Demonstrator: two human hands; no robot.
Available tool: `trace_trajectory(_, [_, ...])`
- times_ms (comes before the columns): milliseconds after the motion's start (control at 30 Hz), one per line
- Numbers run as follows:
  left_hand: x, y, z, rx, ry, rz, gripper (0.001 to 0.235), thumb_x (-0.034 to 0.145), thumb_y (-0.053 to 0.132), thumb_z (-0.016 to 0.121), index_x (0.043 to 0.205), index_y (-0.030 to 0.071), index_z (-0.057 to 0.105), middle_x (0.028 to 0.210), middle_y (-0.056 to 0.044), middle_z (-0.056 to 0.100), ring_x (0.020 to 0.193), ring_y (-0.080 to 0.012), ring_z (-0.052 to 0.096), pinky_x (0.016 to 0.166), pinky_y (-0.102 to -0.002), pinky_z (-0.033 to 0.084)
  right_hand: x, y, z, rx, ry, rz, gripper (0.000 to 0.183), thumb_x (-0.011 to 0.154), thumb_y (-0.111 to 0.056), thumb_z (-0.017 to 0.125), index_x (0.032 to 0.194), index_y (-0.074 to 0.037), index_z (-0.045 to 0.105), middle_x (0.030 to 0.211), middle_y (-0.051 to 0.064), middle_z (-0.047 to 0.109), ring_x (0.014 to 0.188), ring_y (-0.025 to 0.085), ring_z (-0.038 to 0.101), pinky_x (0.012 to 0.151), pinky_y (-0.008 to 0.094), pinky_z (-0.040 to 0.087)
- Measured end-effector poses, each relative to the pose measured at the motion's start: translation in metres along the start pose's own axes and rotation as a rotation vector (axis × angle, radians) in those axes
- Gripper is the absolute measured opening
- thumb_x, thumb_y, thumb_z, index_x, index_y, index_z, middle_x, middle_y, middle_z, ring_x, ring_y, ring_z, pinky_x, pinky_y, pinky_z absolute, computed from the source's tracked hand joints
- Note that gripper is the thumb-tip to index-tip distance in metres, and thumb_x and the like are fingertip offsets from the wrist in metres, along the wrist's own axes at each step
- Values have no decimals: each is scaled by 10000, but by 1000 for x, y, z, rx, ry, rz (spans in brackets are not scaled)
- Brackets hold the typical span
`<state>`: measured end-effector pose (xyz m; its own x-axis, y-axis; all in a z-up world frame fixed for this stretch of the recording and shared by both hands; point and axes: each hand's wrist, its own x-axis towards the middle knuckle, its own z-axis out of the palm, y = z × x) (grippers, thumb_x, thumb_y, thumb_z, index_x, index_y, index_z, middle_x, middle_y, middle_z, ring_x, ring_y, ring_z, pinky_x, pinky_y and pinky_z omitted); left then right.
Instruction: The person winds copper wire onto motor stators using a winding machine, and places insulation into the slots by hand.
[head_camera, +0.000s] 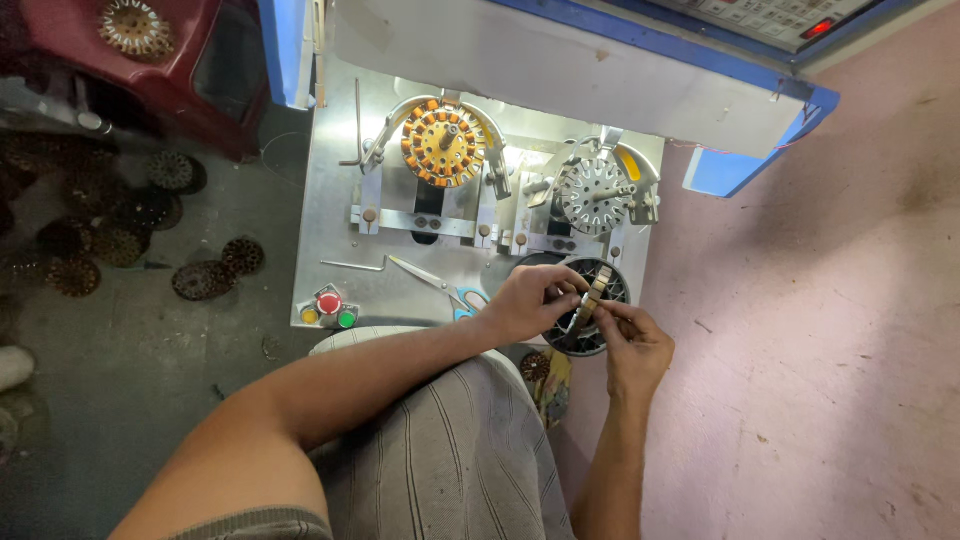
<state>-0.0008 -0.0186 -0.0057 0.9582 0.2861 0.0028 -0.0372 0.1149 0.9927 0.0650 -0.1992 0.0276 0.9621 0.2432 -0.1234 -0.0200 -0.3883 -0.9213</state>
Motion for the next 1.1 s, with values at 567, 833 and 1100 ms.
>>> trace_trajectory(567, [1,80,3,394,-60,359,236,780,225,726,992,130,771,1122,-65,605,1128,-265,550,1015,-427,444,-17,-45,-2,570,-98,174,579,1131,-508,396,1273,6,622,1054,95,650,783,123,591,631,229,491])
trace_trajectory(833, [-8,85,15,452,-106,428,100,796,223,747,788,127,774,1214,-27,620,1238,-246,494,1131,-477,366,-13,-52,9,725,-57,327,669,1080,-601,294,1240,-26,596,1070,100,680,931,154,672,777,256,562])
trace_trajectory(1100, [-4,86,12,131,124,210,111,964,141,680,1009,53,629,1008,-91,613,944,-287,639,847,-408,523,-14,-24,-7,823,-236,13,174,1066,-122,613,1190,-2,630,961,111,669,747,149,625,608,246,494])
